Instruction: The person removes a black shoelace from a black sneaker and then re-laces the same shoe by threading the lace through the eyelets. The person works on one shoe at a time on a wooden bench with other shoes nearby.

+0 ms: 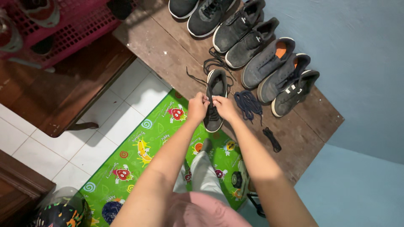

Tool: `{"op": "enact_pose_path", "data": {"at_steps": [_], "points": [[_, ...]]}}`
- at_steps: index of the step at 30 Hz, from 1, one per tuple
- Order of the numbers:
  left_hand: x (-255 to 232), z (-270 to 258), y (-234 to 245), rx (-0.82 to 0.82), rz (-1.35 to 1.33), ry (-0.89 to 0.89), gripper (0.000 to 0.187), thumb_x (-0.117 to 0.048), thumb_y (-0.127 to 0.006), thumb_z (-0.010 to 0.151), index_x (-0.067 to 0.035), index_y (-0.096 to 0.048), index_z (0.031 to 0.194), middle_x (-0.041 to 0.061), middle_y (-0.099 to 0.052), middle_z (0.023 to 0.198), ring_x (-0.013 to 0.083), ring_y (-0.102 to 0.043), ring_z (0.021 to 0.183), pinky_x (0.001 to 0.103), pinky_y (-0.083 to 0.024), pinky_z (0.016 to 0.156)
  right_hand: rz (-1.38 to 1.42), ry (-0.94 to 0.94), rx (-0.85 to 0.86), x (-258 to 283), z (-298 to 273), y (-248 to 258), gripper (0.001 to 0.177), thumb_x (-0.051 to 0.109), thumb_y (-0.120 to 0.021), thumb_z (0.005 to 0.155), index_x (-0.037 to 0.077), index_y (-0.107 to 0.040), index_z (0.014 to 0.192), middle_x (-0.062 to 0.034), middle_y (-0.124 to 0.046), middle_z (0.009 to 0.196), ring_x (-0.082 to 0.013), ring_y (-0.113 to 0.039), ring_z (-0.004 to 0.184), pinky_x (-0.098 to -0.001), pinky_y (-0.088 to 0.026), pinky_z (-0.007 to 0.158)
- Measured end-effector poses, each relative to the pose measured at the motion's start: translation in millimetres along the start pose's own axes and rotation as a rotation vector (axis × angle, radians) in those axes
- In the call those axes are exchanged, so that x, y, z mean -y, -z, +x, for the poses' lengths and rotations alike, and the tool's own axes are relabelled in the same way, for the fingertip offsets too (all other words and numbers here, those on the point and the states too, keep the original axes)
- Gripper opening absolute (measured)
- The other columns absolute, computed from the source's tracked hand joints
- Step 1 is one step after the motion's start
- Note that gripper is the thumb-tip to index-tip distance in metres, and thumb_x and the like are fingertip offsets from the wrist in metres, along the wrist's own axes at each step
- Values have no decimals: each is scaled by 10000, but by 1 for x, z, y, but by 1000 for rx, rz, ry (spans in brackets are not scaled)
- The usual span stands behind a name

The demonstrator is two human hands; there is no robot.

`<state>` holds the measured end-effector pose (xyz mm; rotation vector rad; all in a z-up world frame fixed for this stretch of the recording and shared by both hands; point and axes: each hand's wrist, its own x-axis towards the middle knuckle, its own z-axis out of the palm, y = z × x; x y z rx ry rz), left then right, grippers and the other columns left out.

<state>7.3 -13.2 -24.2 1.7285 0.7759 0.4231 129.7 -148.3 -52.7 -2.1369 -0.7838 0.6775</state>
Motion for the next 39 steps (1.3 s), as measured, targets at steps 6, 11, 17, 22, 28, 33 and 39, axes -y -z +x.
{"op": "enact_pose_path", "data": {"at_steps": [6,11,17,22,28,33,39], "points": [[-10,6,6,41,52,43,300,-16,-781,791,-42,-604,1031,122,-758,805,296,-740,771,396,-557,696,40,-107,98,20,-3,16,209,87,-690,920,41,-747,1116,-79,-765,922,-158,-707,720,-310,-570,690],[-4,8,6,48,-8,135,352,8,-761,795,-56,-584,1093,112,-771,814,244,-763,761,357,-568,709,77,-83,-22,35,-6,7,201,60,-769,833,15,-767,1029,-74,-752,920,-166,-714,662,-308,-579,624],[0,12,9,102,-115,158,425,39,-772,782,-77,-601,1154,117,-787,835,179,-770,763,325,-579,735,60,-73,-15,31,-1,4,148,11,-762,833,-30,-749,975,-93,-746,879,-176,-710,625,-307,-570,579],[-16,17,29,273,-100,56,593,33,-696,797,-169,-583,1344,148,-770,832,222,-773,774,360,-578,739,125,-53,30,35,0,8,108,-9,-710,861,-58,-723,957,-112,-741,887,-177,-717,554,-305,-553,519],[-13,43,32,495,508,-401,303,-156,-620,889,-259,-714,1159,140,-759,935,354,-728,894,485,-566,779,84,46,42,62,-10,20,72,13,-688,911,-47,-722,929,-116,-722,867,-193,-697,502,-317,-535,471],[2,60,19,606,795,-375,244,-196,-633,881,-247,-738,1096,161,-737,918,364,-715,910,482,-564,814,26,182,-43,69,-17,46,82,38,-686,918,-36,-713,941,-111,-709,920,-187,-676,507,-296,-531,465],[-6,62,21,630,861,-342,264,-157,-659,858,-257,-755,1084,161,-739,930,363,-701,968,473,-563,849,364,-59,-155,26,-14,104,157,117,-563,1042,-3,-636,1113,-120,-700,974,-182,-730,670,-278,-514,510]]}}
